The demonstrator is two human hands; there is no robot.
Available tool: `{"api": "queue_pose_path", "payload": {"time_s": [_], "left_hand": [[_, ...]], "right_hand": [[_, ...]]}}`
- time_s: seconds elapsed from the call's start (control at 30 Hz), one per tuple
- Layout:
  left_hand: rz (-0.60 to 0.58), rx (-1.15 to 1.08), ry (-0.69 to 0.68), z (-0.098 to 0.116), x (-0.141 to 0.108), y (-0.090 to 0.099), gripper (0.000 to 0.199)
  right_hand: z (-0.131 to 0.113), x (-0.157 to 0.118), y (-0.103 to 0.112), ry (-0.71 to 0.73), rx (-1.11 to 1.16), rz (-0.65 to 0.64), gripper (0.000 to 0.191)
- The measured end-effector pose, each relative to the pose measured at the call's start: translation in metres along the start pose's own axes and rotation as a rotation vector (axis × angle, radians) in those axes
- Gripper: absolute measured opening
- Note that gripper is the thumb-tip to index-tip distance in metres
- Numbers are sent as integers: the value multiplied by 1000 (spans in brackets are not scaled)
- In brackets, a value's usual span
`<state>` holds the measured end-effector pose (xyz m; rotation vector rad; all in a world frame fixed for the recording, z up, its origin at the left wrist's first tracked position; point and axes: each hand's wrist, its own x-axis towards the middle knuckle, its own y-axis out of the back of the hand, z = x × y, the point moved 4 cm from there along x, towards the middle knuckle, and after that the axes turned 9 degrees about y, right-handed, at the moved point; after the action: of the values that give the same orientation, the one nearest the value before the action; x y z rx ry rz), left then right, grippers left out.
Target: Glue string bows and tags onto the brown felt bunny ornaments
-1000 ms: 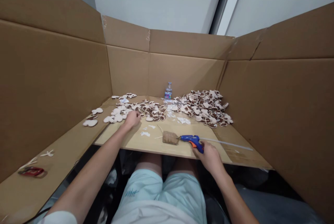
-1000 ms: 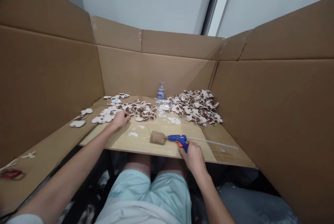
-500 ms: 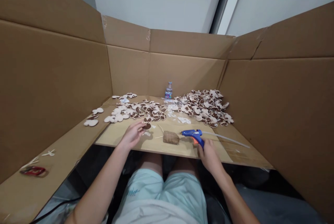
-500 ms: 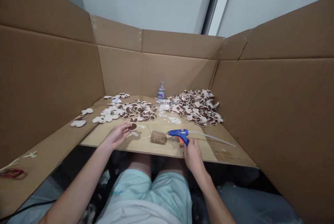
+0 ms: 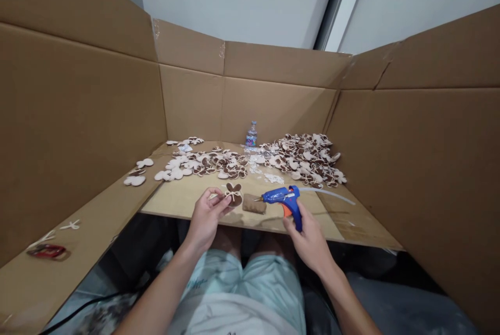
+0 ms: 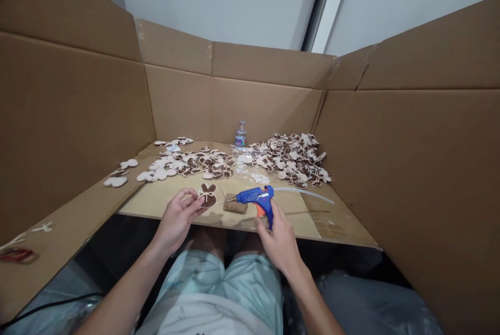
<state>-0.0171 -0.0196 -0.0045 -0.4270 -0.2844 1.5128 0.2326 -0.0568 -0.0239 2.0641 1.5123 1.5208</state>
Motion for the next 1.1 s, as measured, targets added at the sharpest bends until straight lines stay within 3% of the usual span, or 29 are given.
{"api": "queue_pose_path", "payload": {"time_s": [0.2, 1.1], "left_hand": [[-49, 0, 27, -4, -8, -9, 40], [-68, -53, 64, -4, -13, -14, 39]], "right_hand": [[-22, -3, 2, 8, 45, 30, 53], [-22, -6, 2, 95, 21, 87, 42]]}}
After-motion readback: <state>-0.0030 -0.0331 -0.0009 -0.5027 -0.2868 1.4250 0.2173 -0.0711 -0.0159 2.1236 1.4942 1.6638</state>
